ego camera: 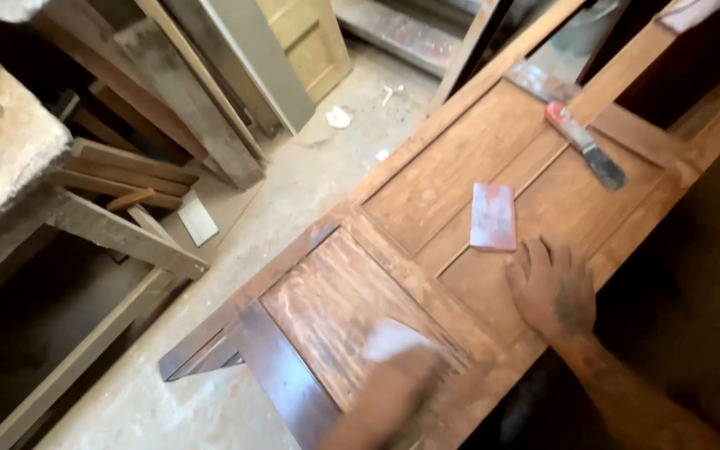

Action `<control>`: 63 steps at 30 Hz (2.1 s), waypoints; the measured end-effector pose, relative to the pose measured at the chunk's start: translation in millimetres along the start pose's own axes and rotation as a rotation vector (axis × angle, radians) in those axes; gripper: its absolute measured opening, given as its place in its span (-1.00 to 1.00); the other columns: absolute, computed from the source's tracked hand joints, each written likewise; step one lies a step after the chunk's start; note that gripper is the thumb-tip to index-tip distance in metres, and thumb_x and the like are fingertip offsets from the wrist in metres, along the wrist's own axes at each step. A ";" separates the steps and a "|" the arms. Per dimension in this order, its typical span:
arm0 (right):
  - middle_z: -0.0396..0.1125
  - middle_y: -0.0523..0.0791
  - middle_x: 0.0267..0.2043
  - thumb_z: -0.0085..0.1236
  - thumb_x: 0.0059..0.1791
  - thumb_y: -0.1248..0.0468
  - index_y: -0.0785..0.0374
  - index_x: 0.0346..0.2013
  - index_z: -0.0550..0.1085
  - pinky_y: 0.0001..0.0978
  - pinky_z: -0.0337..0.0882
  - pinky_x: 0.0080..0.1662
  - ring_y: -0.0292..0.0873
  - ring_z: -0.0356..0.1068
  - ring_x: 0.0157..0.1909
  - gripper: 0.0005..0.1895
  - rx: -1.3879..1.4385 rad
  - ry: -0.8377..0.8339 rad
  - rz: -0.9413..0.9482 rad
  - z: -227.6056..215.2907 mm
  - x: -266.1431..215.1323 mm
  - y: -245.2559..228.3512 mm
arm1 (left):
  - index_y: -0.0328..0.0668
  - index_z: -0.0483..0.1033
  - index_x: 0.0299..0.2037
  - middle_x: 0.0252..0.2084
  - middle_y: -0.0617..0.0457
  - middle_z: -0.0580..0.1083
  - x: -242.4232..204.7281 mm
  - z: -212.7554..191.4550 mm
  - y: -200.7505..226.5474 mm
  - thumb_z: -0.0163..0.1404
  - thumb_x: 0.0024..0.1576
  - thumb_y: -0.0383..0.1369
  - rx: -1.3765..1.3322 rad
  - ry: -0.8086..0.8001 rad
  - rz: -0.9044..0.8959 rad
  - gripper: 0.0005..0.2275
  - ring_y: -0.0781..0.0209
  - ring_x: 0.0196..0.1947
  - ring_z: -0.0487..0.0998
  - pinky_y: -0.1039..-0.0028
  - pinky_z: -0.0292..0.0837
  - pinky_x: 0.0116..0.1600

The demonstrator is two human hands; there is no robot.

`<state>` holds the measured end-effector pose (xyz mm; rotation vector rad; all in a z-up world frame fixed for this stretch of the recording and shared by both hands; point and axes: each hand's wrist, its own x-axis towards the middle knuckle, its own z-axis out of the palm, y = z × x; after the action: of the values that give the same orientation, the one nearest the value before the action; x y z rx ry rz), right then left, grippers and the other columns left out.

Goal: Sanding and scraping a wooden cabinet panel to prepare it for finishing

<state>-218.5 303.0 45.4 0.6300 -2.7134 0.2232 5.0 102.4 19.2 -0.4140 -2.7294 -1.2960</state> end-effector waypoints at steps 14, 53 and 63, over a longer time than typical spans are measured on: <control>0.40 -0.03 0.14 0.15 -0.06 -0.04 0.10 -0.11 0.53 0.12 0.42 -0.06 0.18 0.41 0.02 -0.63 -0.018 0.111 -0.002 14.2 4.3 6.0 | 0.02 0.45 0.22 0.20 -0.08 0.50 2.1 -67.3 -69.4 -0.23 0.31 -0.18 0.213 0.063 -0.471 -0.66 -0.09 0.17 0.51 0.19 0.32 0.27; 0.31 -0.20 0.30 -0.09 0.01 -0.30 -0.15 0.25 0.47 -0.03 0.40 0.19 0.01 0.35 0.30 -0.38 -0.050 -0.136 0.196 36.7 -4.8 16.7 | 0.05 0.55 0.04 -0.05 -0.09 0.59 43.2 -68.6 -110.3 -0.14 0.25 -0.21 0.449 0.237 -0.613 -0.74 -0.09 0.08 0.59 0.13 0.46 0.20; 0.38 -0.07 0.13 0.18 -0.08 -0.03 0.05 -0.05 0.52 0.11 0.41 -0.06 0.15 0.39 0.06 -0.61 0.009 0.123 -0.005 10.7 2.2 6.0 | 0.03 0.50 -0.16 -0.18 -0.03 0.59 34.5 -68.8 -86.3 -0.17 0.19 -0.36 0.414 0.155 -0.423 -0.84 -0.07 -0.16 0.59 0.13 0.44 -0.07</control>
<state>-226.2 305.1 35.8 0.6051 -2.5938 0.2644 -54.6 4.3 5.4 0.2995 -2.9324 -0.7383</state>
